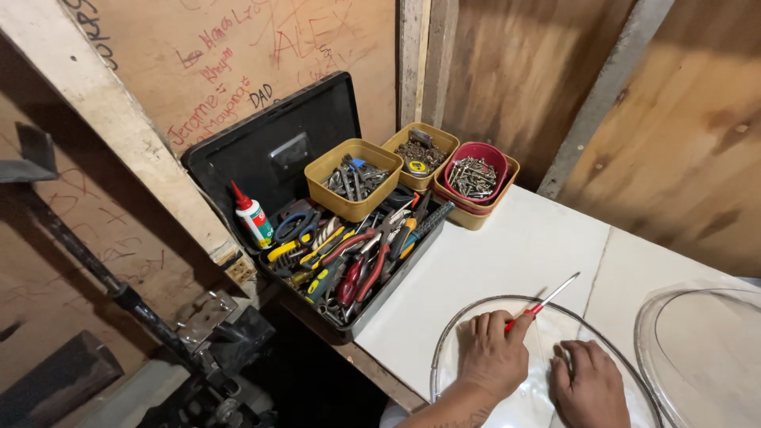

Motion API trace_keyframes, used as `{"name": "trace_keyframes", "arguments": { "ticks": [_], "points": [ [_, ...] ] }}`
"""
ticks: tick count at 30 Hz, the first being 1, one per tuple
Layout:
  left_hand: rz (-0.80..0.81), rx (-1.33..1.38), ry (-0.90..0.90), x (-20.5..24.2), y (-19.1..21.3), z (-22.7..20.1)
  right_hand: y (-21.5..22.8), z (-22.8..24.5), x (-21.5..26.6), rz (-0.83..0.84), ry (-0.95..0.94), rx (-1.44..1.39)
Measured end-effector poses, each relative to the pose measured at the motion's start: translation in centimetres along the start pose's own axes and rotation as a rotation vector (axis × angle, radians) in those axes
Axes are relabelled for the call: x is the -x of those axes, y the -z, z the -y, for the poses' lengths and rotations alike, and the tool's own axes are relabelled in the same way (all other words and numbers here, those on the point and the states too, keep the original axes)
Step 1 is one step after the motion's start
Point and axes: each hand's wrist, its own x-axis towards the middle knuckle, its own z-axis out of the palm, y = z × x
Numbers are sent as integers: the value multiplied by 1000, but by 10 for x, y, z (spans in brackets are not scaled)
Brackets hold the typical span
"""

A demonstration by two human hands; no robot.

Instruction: The person uses a red-handled screwdriver to pry and adjust the metal frame of a circular mesh screen. They work along the edge of the screen, pressing the tool into the seam between the mesh and the frame to secure or align the components.

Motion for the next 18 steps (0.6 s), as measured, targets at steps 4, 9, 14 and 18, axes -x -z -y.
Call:
{"name": "trace_keyframes", "arguments": {
  "ticks": [4,9,14,18],
  "points": [
    [461,-11,160,2,-11,2,21,20,-3,-57,-3,-101],
    [453,24,161,6,-18,1,9,1,-3,7,73,-41],
    [373,-11,158,9,-28,3,11,6,-3,-56,48,-41],
    [449,0,169,7,-24,2,16,9,-8,174,-98,-72]
  ]
}}
